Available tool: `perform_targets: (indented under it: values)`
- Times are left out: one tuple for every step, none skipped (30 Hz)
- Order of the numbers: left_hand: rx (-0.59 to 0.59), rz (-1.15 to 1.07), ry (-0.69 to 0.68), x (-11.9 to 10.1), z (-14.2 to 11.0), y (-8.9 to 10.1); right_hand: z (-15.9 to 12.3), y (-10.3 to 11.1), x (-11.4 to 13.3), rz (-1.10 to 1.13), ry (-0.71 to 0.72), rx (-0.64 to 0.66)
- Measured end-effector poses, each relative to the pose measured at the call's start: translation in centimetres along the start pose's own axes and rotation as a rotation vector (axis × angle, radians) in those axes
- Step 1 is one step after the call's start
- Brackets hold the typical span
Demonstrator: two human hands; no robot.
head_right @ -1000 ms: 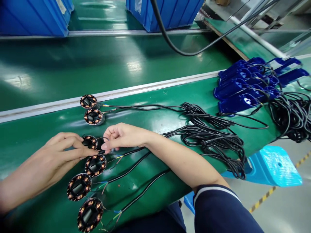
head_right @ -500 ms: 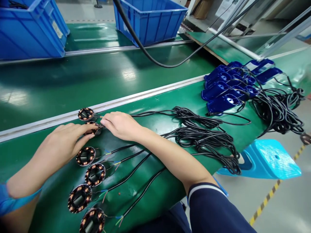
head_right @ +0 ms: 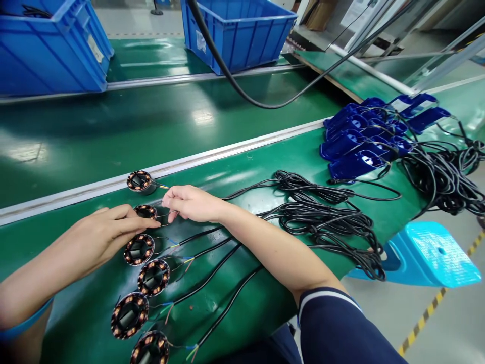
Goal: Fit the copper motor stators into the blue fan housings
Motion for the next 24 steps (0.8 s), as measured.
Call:
perform_targets:
  values:
    - [-0.004, -0.032, 0.001, 0.0, -0.1, 0.2, -0.4, 0.3, 0.5, -0.058, 0.052, -0.011]
    - [-0.031, -0.061, 0.013, 0.1, -0.1, 0.5, -0.8, 0.7, 1.2, -0.116, 0.121, -0.058]
    - [-0.082, -0.075, 0.039, 0.4, -0.1, 0.8, -1.2, 1.3, 1.9, -0.168, 0.203, -0.139]
    - [-0.154, -0.064, 0.077, 0.8, 0.0, 1.2, -1.4, 2.0, 2.6, -0.216, 0.282, -0.243]
    - [-0.233, -0.028, 0.122, 1.2, 0.1, 1.5, -1.5, 2.6, 3.1, -0.266, 0.341, -0.341]
    - [-0.294, 0.022, 0.164, 1.8, 0.3, 1.7, -1.2, 3.0, 3.4, -0.320, 0.366, -0.409]
    - [-0.326, 0.072, 0.190, 2.3, 0.6, 1.7, -0.6, 3.3, 3.5, -0.374, 0.355, -0.428]
    - [-0.330, 0.109, 0.199, 2.8, 0.9, 1.5, 0.2, 3.4, 3.3, -0.408, 0.312, -0.408]
    - [-0.317, 0.138, 0.198, 3.3, 1.2, 1.3, 1.2, 3.3, 2.9, -0.410, 0.246, -0.357]
    - [-0.298, 0.161, 0.193, 3.8, 1.5, 1.0, 2.2, 3.1, 2.3, -0.380, 0.177, -0.292]
    - [-0.278, 0.182, 0.188, 4.2, 1.6, 0.7, 3.0, 2.9, 1.8, -0.321, 0.119, -0.232]
    - [-0.264, 0.203, 0.185, 4.6, 1.7, 0.5, 3.6, 2.6, 1.3, -0.243, 0.083, -0.189]
    - [-0.258, 0.223, 0.179, 4.8, 1.6, 0.3, 4.0, 2.4, 1.0, -0.157, 0.067, -0.171]
    - [-0.252, 0.242, 0.167, 5.0, 1.5, 0.2, 4.1, 2.2, 0.9, -0.076, 0.064, -0.175]
    - [-0.248, 0.257, 0.142, 5.0, 1.4, 0.1, 4.1, 2.2, 0.8, -0.001, 0.065, -0.190]
    - [-0.244, 0.269, 0.111, 5.0, 1.3, 0.0, 4.0, 2.1, 0.8, 0.079, 0.061, -0.209]
    - [-0.240, 0.278, 0.082, 5.0, 1.3, 0.0, 3.9, 2.1, 0.9, 0.155, 0.049, -0.223]
    - [-0.233, 0.289, 0.062, 5.0, 1.3, -0.1, 3.7, 2.1, 0.9, 0.219, 0.034, -0.231]
    - [-0.221, 0.302, 0.059, 5.0, 1.3, -0.2, 3.6, 2.1, 1.0, 0.267, 0.019, -0.230]
    - [-0.207, 0.315, 0.067, 5.0, 1.3, -0.2, 3.5, 2.0, 1.1, 0.297, 0.007, -0.217]
    - [-0.193, 0.325, 0.080, 5.0, 1.4, -0.2, 3.5, 2.0, 1.2, 0.310, -0.004, -0.200]
    - [-0.182, 0.337, 0.092, 5.0, 1.4, -0.2, 3.5, 1.9, 1.3, 0.311, -0.015, -0.185]
    - [-0.172, 0.343, 0.100, 4.9, 1.4, -0.1, 3.6, 1.9, 1.4, 0.304, -0.027, -0.173]
    - [-0.160, 0.339, 0.099, 4.8, 1.3, 0.0, 3.7, 1.9, 1.4, 0.291, -0.042, -0.167]
Point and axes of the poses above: each hand's wrist, its own z-axis towards the middle knuckle, its own y-axis out of the back of the hand, x = y × z, the point moved 4 cm from there along z, towards the middle knuckle, and after that the axes turned 10 degrees about x, right-handed, at the moved point
